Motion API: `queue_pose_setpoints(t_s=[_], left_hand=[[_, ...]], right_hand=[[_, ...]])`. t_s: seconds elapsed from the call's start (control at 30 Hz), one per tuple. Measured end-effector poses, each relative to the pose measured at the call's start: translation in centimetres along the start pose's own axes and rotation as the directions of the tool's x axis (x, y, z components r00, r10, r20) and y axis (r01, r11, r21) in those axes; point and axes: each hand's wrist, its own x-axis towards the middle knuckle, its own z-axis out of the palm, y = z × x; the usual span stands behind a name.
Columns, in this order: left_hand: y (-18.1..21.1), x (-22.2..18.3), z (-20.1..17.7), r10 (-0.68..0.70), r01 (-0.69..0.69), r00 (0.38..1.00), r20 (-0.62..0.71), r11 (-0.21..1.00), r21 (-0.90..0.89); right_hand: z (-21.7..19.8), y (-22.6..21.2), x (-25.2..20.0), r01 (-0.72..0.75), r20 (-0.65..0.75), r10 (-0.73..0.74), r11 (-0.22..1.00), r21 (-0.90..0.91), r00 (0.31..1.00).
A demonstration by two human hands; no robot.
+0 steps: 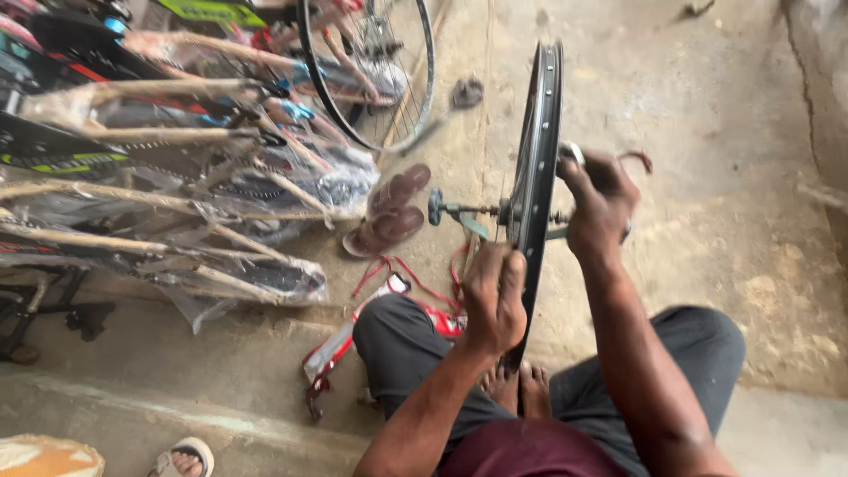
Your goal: The person performs maintenance on a bicycle wheel by tightening spokes and adjusting the hub while the wheel is mounted on a truing stand.
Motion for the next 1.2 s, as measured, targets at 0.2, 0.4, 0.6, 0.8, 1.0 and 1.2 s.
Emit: queue_pose_setpoints(t_s=[0.2, 0.4, 0.6, 0.8, 1.0, 1.2], left_hand=[[2.8, 6.4, 0.3, -0.19, 0.199, 0.979, 0.068, 0.966, -0.165], [3.6, 8.0, 0.5, -0.093, 0.084, 0.992, 0.088, 0.992, 0.093], [3.1, 8.0, 0.4, -0.036, 0.027, 0.994, 0.101, 0.996, 0.09], [3.0, 8.1, 0.4, -0.021, 0.014, 0.996, 0.083, 0.997, 0.08], [2.4, 7.7, 0.8, -0.049, 0.044, 0.996, 0.076, 0.997, 0.064], [2.1, 7.4, 1.0, -0.041, 0.04, 0.998, 0.05, 0.999, 0.02]], right_hand=[[-2.2, 0.9, -4.9, 0.104, 0.203, -0.061, 0.973, -0.207, 0.977], [-2.7, 2.8, -5.9, -0.178, 0.255, 0.163, 0.983, 0.037, 0.953], [-1.3, 0.9, -3.3, -0.475, 0.392, 0.334, 0.808, 0.349, 0.857], [0.2, -2.1, -2.1, -0.37, 0.407, 0.306, 0.925, 0.088, 0.861], [1.4, -2.8, -1.4, 0.455, 0.362, -0.304, 0.755, -0.473, 0.881], [2.0, -0.8, -2.5, 0.411, 0.277, -0.325, 0.839, -0.357, 0.904]])
